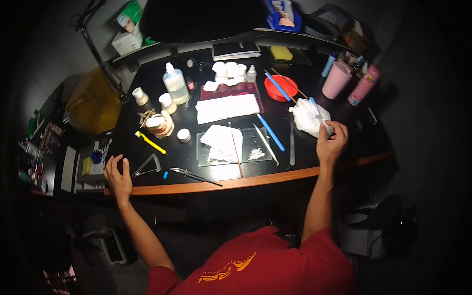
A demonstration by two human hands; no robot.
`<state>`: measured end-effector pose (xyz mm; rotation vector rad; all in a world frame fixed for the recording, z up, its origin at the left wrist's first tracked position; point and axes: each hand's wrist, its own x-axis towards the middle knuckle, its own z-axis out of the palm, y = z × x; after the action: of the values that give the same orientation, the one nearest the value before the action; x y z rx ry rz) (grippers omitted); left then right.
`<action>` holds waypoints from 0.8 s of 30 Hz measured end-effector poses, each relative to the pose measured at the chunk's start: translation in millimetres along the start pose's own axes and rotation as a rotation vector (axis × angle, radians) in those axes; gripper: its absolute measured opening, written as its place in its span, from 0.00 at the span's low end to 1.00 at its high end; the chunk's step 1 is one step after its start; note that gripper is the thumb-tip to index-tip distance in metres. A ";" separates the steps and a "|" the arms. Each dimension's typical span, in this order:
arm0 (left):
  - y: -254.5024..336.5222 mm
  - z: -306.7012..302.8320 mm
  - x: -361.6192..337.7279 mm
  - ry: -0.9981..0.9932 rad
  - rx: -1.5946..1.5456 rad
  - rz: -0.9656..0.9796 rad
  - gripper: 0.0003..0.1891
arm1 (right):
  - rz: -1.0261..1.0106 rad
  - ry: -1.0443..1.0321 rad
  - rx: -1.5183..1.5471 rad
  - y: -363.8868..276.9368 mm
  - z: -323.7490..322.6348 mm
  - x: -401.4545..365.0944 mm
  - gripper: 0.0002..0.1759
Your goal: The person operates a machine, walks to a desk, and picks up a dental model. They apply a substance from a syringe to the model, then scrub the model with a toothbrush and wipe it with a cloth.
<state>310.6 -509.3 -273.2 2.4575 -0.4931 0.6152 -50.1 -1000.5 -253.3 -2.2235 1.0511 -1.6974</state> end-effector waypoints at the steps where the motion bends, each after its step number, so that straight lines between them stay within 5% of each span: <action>1: -1.0 1.8 -0.4 0.042 -0.022 0.031 0.16 | -0.053 -0.032 -0.018 1.0 -0.6 7.6 0.08; 6: 13.4 -11.3 -5.7 0.191 -0.378 0.088 0.05 | 0.017 -0.365 -0.245 -14.2 3.8 50.4 0.12; 9: 40.1 -20.7 -27.9 0.053 -0.510 0.191 0.05 | -0.100 -0.389 -0.250 25.1 26.6 63.2 0.14; 12: 80.7 -25.6 -53.4 -0.101 -0.550 0.298 0.08 | -0.008 -0.477 -0.311 27.2 35.2 67.0 0.14; 19: 111.8 -13.5 -72.6 -0.054 -0.540 0.085 0.09 | 0.062 -0.503 -0.385 28.6 38.9 63.3 0.15; 24: 109.1 -2.2 -72.6 -0.051 -0.451 0.120 0.07 | -0.040 -0.429 -0.482 30.0 45.9 58.9 0.14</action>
<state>199.3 -577.9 -263.3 2.0299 -0.7185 0.4316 -15.4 -1071.6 -238.2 -2.7344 1.4064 -0.9637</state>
